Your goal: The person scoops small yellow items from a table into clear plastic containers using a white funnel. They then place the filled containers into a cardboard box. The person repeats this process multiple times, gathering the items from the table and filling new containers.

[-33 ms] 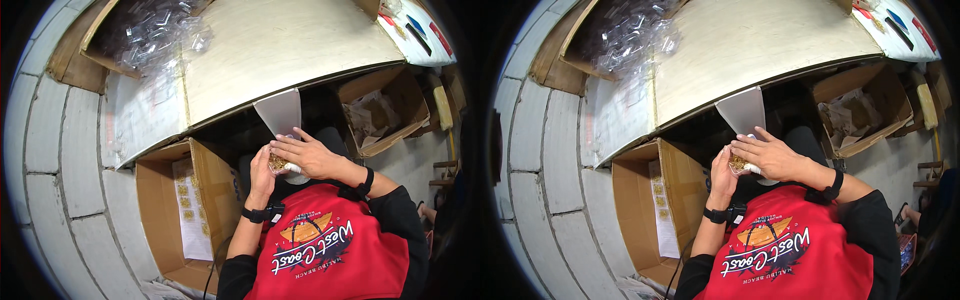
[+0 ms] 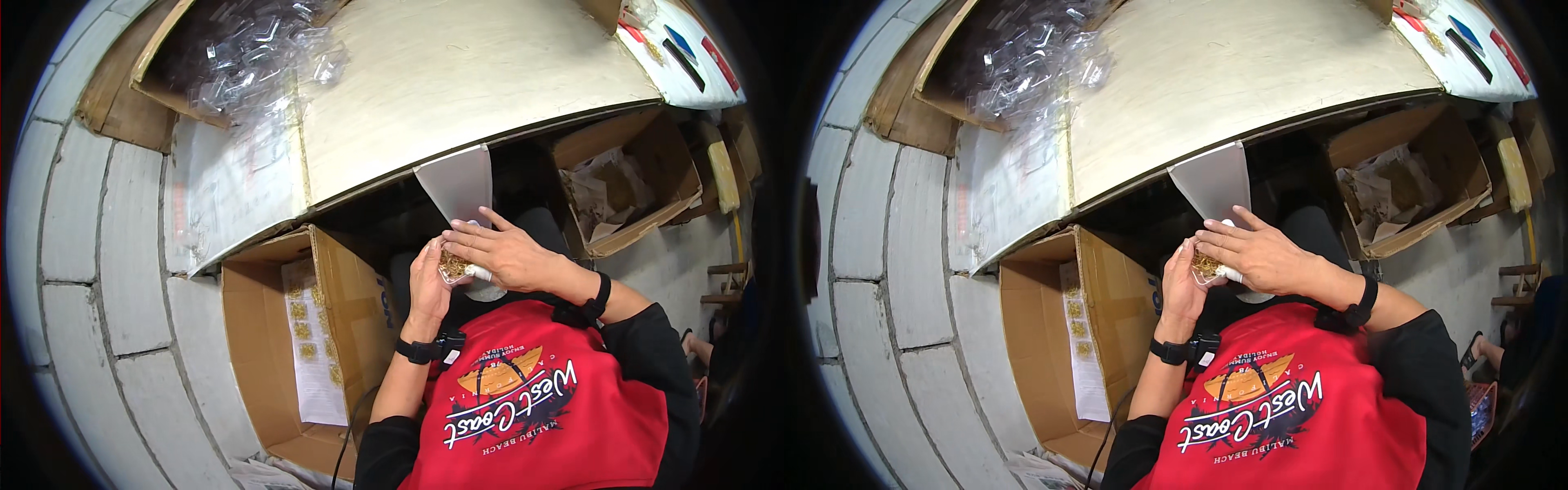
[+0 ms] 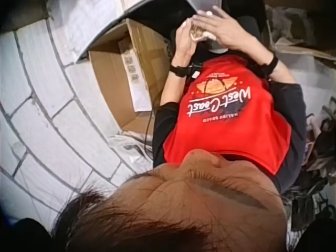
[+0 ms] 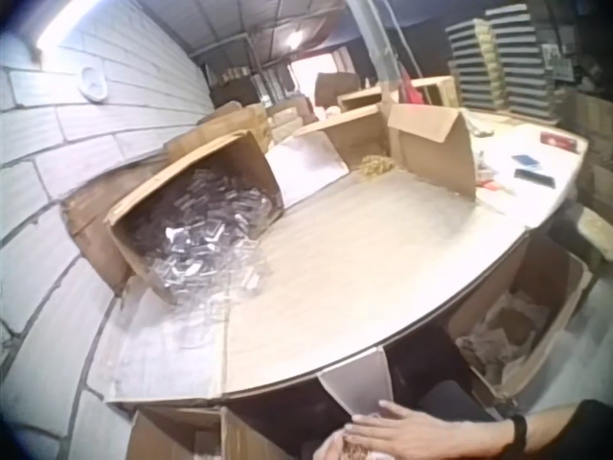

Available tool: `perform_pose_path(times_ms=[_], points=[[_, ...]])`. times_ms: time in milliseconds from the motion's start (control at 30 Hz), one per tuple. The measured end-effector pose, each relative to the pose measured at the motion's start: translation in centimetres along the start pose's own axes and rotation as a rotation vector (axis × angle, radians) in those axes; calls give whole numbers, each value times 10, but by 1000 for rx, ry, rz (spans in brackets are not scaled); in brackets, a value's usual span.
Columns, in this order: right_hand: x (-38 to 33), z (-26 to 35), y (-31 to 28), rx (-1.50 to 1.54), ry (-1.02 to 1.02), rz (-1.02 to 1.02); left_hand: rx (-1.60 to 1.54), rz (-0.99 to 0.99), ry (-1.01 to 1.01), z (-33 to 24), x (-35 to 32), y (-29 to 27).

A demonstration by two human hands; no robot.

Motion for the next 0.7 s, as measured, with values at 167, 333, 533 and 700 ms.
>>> perform_pose_path(times_ms=[167,333,533,700], points=[[3,8,-4,16,-77,-32,-112,-27,39,-8,1,5],[4,3,-10,112,-61,-144,-20,-47,113,-9,-2,3],[-7,-1,-21,174,-151,-201,7,-131,64,-17,-8,1],[-7,11,-13,18,-259,-6,-57,-131,60,-14,-5,0]])
Point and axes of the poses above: each hand's wrist, its own x-axis towards the middle knuckle, its own y-axis out of the palm, z = x × y, the point moved 4 cm from there along x, towards the middle knuckle, and after that the axes turned 3 degrees about x, right-handed, at the moved point
